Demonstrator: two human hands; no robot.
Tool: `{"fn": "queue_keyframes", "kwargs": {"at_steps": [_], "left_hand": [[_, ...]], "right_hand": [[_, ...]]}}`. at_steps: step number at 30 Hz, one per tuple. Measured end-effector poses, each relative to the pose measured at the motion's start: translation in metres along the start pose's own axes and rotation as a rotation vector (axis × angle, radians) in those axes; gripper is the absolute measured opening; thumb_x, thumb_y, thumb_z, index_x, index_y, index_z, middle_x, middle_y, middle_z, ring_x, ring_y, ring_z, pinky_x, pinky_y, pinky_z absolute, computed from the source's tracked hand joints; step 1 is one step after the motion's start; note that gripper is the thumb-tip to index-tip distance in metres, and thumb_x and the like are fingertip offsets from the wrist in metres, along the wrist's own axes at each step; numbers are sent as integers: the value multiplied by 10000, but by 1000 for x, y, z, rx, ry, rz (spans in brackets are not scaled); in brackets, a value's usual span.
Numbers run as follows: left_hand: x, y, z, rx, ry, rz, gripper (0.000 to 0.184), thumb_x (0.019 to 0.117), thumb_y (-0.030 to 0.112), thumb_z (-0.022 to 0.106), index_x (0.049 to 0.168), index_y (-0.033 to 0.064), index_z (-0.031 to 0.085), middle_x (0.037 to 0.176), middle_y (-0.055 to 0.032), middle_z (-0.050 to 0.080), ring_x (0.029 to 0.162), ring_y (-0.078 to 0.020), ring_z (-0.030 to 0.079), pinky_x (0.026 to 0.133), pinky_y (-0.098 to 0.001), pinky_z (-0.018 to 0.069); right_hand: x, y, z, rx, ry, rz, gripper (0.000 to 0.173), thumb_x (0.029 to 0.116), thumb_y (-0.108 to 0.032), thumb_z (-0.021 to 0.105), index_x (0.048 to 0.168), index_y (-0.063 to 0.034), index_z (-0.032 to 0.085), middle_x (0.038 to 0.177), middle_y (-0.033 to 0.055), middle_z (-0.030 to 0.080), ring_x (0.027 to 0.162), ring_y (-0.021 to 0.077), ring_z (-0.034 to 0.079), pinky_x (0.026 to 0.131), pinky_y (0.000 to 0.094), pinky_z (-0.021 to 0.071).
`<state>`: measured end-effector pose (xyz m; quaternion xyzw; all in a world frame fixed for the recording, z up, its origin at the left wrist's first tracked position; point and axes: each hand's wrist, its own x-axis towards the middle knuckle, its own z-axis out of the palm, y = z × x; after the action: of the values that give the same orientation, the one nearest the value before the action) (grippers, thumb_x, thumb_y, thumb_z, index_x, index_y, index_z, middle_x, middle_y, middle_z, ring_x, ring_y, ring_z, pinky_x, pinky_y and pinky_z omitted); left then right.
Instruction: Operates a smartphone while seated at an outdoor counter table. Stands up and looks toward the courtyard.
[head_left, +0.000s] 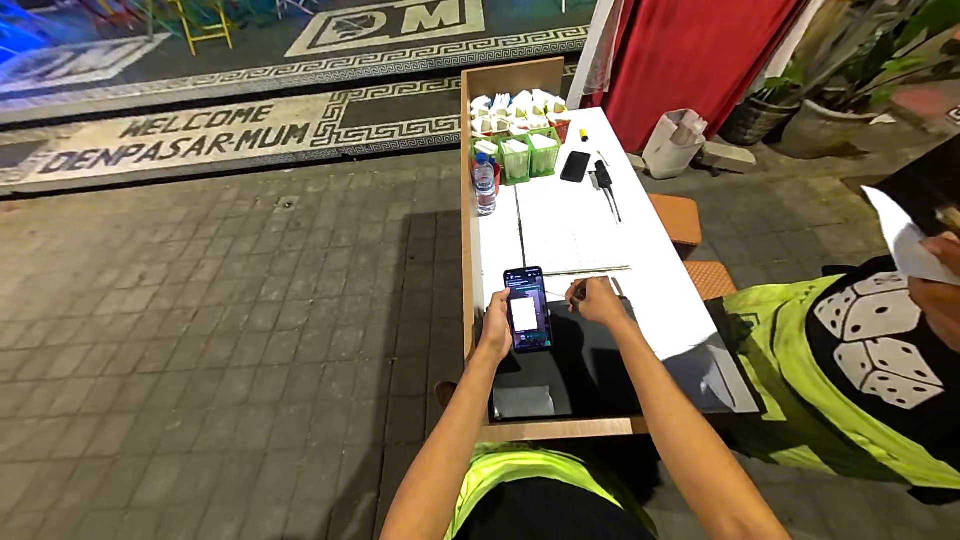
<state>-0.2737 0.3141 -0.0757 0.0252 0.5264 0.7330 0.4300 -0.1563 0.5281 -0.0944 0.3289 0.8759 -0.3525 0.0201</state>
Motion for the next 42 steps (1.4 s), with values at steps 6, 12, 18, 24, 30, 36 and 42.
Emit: {"fn": "queue_keyframes", "kwargs": {"at_steps": [6, 12, 18, 24, 30, 36, 42], "left_hand": [[-1, 0, -1, 10, -38, 38, 502, 1113, 352, 302, 1414, 4, 502, 1329, -184, 627, 1201, -258, 627, 1019, -446, 523], [-2, 1, 0, -15, -40, 23, 506, 1116, 358, 291, 1409, 5, 505, 1312, -189, 637, 1188, -272, 636, 1008, -455, 531], [-1, 1, 0, -21, -22, 12, 479, 1116, 333, 318, 1395, 2, 522, 1304, -187, 642, 1183, -264, 637, 1007, -440, 528], [0, -1, -1, 8, -56, 14, 515, 1117, 367, 302, 1412, 1, 512, 1332, -192, 628, 1211, -270, 627, 1022, -454, 524], [3, -6, -1, 163, -190, 176, 341, 1076, 149, 503, 1338, -66, 544, 1198, -195, 686, 1084, -262, 693, 969, -439, 577], [3, -8, -4, 190, -248, 213, 566, 856, -41, 757, 1356, -96, 497, 1191, -225, 693, 1071, -317, 711, 957, -467, 602], [3, -7, -4, 195, -257, 213, 602, 828, -47, 782, 1353, -94, 492, 1178, -227, 697, 1057, -318, 716, 939, -461, 611]], "right_hand": [[-2, -2, 0, 42, 2, -22, 189, 963, -202, 622, 1044, -109, 765, 906, 94, 739, 825, 241, 712, 844, 512, 571], [-1, -3, 0, 7, 51, -14, 288, 963, -347, 648, 1144, -160, 771, 951, 74, 741, 908, 233, 693, 884, 511, 546], [1, 0, 0, -4, 36, -16, 318, 966, -366, 696, 1191, -149, 751, 1024, 84, 742, 991, 240, 692, 958, 500, 530], [0, -1, -2, -24, 39, 6, 305, 950, -366, 721, 1173, -161, 753, 1007, 61, 751, 972, 227, 703, 947, 494, 541], [0, 0, -1, -19, 45, 7, 298, 950, -359, 721, 1164, -154, 753, 1008, 65, 750, 969, 228, 701, 944, 496, 540], [1, 1, 0, -1, 39, -9, 301, 945, -347, 729, 1162, -140, 750, 994, 78, 746, 928, 241, 708, 897, 504, 563], [0, 0, -1, -16, 44, -7, 297, 945, -360, 728, 1156, -152, 752, 977, 61, 748, 915, 224, 706, 904, 501, 555]]}}
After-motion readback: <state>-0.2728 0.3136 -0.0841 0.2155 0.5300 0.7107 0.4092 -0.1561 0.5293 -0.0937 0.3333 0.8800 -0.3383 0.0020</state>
